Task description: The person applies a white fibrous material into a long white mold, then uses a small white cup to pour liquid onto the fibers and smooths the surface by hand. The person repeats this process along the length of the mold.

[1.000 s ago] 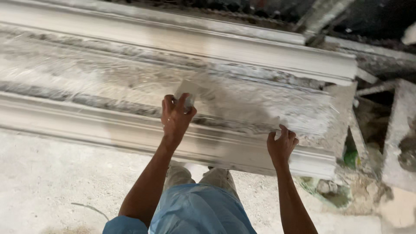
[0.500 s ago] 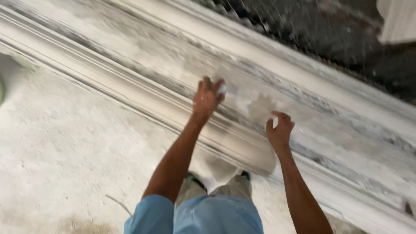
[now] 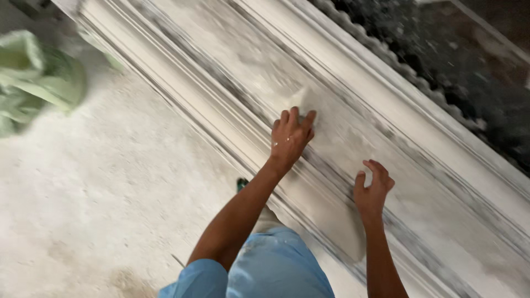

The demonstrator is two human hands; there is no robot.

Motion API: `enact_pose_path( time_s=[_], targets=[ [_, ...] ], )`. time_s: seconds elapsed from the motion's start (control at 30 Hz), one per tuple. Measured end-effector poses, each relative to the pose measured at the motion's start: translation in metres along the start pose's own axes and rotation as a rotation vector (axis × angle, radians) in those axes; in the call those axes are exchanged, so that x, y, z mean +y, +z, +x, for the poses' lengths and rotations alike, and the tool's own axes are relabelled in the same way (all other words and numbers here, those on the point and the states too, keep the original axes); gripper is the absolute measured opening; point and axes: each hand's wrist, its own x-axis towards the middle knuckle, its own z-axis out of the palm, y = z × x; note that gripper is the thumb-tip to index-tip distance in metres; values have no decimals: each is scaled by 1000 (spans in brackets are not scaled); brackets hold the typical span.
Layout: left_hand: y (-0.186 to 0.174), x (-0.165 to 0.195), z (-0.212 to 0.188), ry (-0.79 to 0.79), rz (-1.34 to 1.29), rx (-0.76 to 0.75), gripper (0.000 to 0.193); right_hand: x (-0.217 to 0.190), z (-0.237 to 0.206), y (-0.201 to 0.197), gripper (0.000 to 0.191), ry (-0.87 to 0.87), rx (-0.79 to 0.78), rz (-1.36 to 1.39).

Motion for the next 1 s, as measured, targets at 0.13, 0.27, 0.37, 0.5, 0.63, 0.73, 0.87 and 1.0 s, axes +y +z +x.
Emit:
enact_pose_path(
  time_s=[0.13,0.27,0.37,0.5,0.63,0.73,0.87,1.0],
  targets=[
    [-33,-133,69,45,12,34,45,-79,90,94,33,-73,-51,14],
    [-91,-266,133,-384,-437,385,47,-160,152,164,36,-6,-250,118],
    [-149,-376,177,-754,-902,362,53,-208,190,214,39,-109,-225,107],
    [-233,-536,218,-718,-988,475,57,-259,227,276,42,-75,-196,163],
    [-316,-680,254,-550,-817,588,50,-328,254,337,48,107,-149,303],
    [-348,-746,277,-588,48,432,42,-380,270,367,49,145,-109,375],
    [-349,-787,292,-484,218,255,45,-432,296,407,49,130,-121,408],
    [-323,-804,293,-439,378,-38,42,-458,308,430,48,146,-149,377]
  ],
)
